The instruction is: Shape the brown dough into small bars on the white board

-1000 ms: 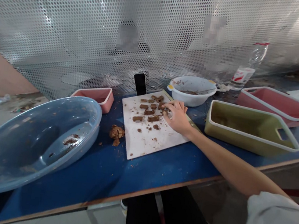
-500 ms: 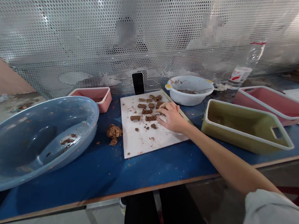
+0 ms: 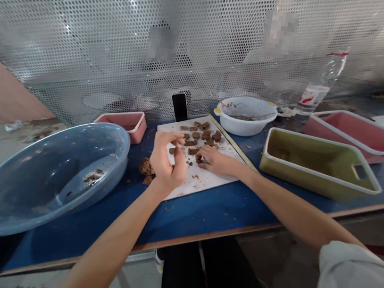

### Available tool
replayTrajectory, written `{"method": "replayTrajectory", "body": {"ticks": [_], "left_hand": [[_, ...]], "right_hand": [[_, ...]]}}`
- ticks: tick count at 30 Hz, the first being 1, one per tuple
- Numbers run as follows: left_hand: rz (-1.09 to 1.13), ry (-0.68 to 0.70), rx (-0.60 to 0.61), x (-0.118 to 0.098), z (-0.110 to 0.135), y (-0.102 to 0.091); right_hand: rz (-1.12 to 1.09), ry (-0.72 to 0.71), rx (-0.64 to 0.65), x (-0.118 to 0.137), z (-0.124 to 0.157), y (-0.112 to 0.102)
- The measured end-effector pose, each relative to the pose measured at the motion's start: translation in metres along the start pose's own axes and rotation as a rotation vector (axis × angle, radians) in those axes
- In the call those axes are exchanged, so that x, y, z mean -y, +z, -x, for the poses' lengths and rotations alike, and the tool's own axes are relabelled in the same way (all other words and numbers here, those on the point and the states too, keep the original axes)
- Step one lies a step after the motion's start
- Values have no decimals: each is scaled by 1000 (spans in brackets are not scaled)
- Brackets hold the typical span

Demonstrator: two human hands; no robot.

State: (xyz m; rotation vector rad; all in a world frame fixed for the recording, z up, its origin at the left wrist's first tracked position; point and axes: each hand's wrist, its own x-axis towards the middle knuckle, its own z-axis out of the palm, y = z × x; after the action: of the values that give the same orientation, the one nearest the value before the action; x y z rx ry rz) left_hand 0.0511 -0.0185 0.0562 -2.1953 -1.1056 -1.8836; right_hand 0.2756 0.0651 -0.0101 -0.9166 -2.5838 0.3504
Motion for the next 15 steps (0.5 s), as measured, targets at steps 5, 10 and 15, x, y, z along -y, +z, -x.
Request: {"method": "replayTrajectory", "body": {"ticks": [5,10,15], "left_hand": [[-109,-58,-79,36,2,45],[-50,58,-10,49,26,47],[15,78,59,44,31,43]], "right_hand": [[-92,5,-51,4,2,-2],[-140,-94,-93,9,3,-7],[-168,-41,-133,9,1,-5]]}}
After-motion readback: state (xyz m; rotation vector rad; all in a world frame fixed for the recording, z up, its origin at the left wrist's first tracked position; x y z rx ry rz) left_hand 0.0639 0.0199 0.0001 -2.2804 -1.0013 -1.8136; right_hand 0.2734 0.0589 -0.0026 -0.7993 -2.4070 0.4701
